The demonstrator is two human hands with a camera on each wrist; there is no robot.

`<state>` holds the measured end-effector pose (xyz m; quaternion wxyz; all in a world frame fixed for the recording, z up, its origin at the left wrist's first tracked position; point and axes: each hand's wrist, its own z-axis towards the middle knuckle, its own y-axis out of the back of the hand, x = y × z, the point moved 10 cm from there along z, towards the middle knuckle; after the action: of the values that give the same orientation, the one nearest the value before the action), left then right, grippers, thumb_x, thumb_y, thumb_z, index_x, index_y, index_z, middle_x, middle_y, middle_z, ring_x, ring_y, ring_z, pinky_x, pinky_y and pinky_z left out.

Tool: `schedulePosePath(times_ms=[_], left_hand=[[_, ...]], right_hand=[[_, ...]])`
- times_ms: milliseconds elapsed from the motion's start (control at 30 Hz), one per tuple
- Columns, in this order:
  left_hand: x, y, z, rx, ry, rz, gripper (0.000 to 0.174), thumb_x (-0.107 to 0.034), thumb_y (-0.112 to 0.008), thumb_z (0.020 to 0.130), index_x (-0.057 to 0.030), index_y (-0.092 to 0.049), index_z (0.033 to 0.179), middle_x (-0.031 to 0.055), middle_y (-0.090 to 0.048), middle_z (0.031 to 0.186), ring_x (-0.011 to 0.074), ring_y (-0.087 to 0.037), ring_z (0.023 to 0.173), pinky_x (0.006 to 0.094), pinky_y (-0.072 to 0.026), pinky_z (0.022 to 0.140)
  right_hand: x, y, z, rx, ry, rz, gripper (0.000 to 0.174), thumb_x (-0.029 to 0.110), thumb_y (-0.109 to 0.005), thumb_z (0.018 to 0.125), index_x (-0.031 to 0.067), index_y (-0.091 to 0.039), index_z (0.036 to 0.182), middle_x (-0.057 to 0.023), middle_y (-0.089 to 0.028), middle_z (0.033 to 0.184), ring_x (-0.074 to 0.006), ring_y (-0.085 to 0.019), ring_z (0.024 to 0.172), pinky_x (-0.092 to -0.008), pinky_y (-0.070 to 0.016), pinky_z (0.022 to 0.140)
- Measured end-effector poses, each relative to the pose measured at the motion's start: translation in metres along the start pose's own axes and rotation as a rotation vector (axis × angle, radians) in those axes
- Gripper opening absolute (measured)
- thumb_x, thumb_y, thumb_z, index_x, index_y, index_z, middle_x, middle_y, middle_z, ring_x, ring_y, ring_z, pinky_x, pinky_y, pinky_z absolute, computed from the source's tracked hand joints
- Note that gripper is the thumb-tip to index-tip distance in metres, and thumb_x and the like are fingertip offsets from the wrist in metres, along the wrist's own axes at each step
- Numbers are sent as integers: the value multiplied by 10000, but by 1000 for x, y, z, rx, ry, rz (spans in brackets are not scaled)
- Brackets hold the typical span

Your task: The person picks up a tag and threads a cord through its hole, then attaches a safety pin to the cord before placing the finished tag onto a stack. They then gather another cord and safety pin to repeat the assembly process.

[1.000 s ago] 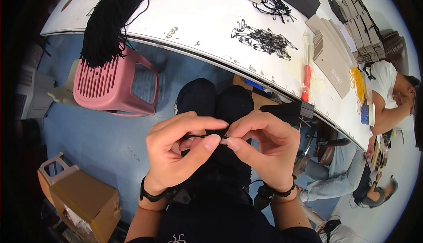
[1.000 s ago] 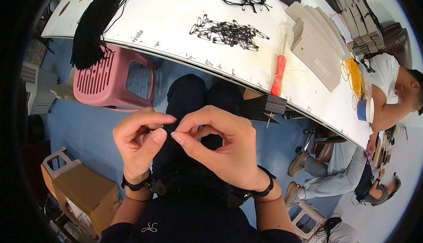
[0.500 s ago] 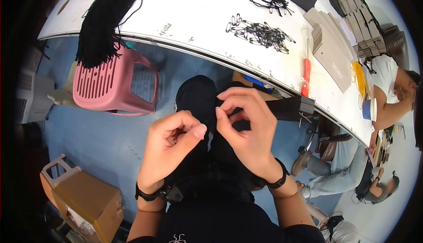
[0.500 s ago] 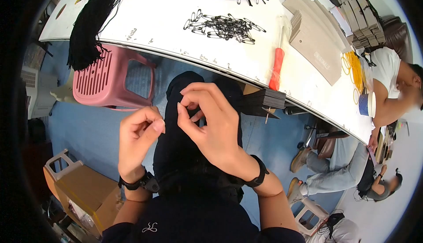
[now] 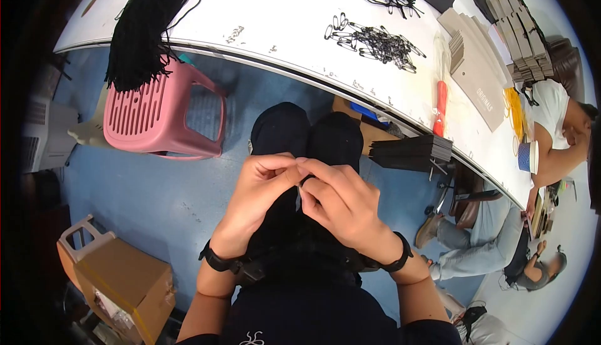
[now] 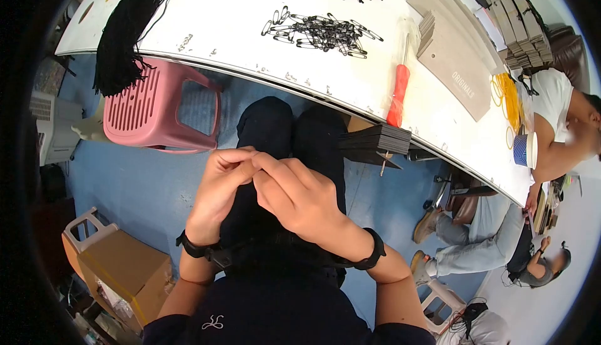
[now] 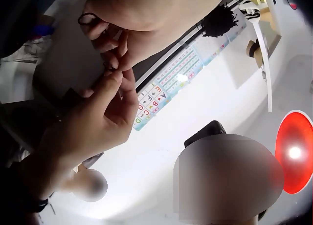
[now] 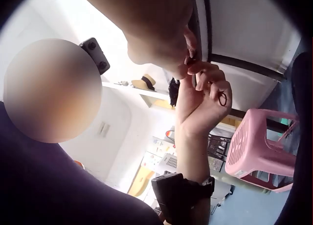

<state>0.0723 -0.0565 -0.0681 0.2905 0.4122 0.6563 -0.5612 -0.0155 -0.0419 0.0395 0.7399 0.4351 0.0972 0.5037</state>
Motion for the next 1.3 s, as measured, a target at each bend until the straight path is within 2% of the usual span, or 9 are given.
schedulePosePath(times_ms=[167, 333, 400, 500, 633, 700, 833, 1067, 1300], left_hand=[[-8, -1, -2, 69, -33, 170, 83, -38, -604, 863, 33, -645, 858, -2, -556, 774, 50, -464, 711, 207, -346, 604], [-22, -7, -8, 103, -66, 295, 90, -45, -603, 858, 44, -617, 848, 26, -537, 823, 64, -451, 741, 209, -352, 644], [-30, -8, -9, 81, -131, 389, 76, -54, -608, 865, 15, -639, 866, 20, -548, 867, 50, -452, 715, 199, -332, 581], [-38, -13, -12, 38, -202, 461, 77, -66, -614, 863, 4, -641, 876, 32, -549, 916, 76, -463, 759, 209, -338, 585], [-40, -16, -10, 72, -214, 477, 75, -75, -624, 852, -9, -644, 880, 35, -567, 853, 122, -470, 777, 239, -361, 631], [-42, -20, -10, 148, -285, 737, 73, -83, -628, 845, -20, -648, 875, 31, -575, 773, 165, -472, 759, 272, -370, 687], [-42, -21, -10, 131, -263, 677, 70, -88, -639, 834, -30, -653, 870, 20, -567, 704, 173, -470, 740, 290, -365, 720], [-40, -17, -11, 80, -326, 466, 92, -49, -677, 805, -13, -661, 888, 49, -600, 866, 137, -521, 791, 255, -411, 683], [-39, -12, -12, 69, -286, 522, 115, -19, -672, 797, -10, -667, 911, 62, -616, 894, 137, -547, 795, 245, -420, 668]], right_hand=[[-18, 4, -3, -42, -117, 268, 277, -51, -713, 659, 6, -578, 894, -89, -635, 924, -181, -586, 653, -257, -486, 521], [-30, 5, -4, -52, -225, 407, 256, -60, -716, 671, 11, -568, 867, -94, -636, 864, -201, -593, 652, -270, -491, 531], [-32, 4, -5, -56, -247, 435, 256, -59, -718, 674, 10, -568, 870, -98, -632, 860, -208, -595, 657, -275, -491, 533], [-34, 6, -4, -74, -261, 450, 262, -61, -721, 669, 9, -567, 869, -100, -623, 833, -219, -598, 663, -281, -486, 532], [-33, 8, -1, -68, -208, 397, 259, -60, -723, 669, 10, -565, 863, -100, -613, 810, -220, -591, 650, -285, -477, 531], [-32, 8, -1, -64, -196, 394, 258, -60, -723, 668, 11, -564, 859, -99, -611, 807, -219, -590, 647, -286, -476, 531], [-36, 5, -3, -43, -272, 468, 239, -59, -715, 682, 9, -560, 851, -91, -600, 785, -209, -586, 645, -281, -477, 535], [-44, -1, -5, -6, -366, 561, 209, -42, -701, 711, 14, -560, 855, -84, -598, 797, -209, -590, 661, -281, -484, 562], [-37, 4, 0, -12, -218, 462, 236, -27, -710, 698, 29, -561, 872, -86, -618, 852, -230, -602, 691, -294, -485, 568]])
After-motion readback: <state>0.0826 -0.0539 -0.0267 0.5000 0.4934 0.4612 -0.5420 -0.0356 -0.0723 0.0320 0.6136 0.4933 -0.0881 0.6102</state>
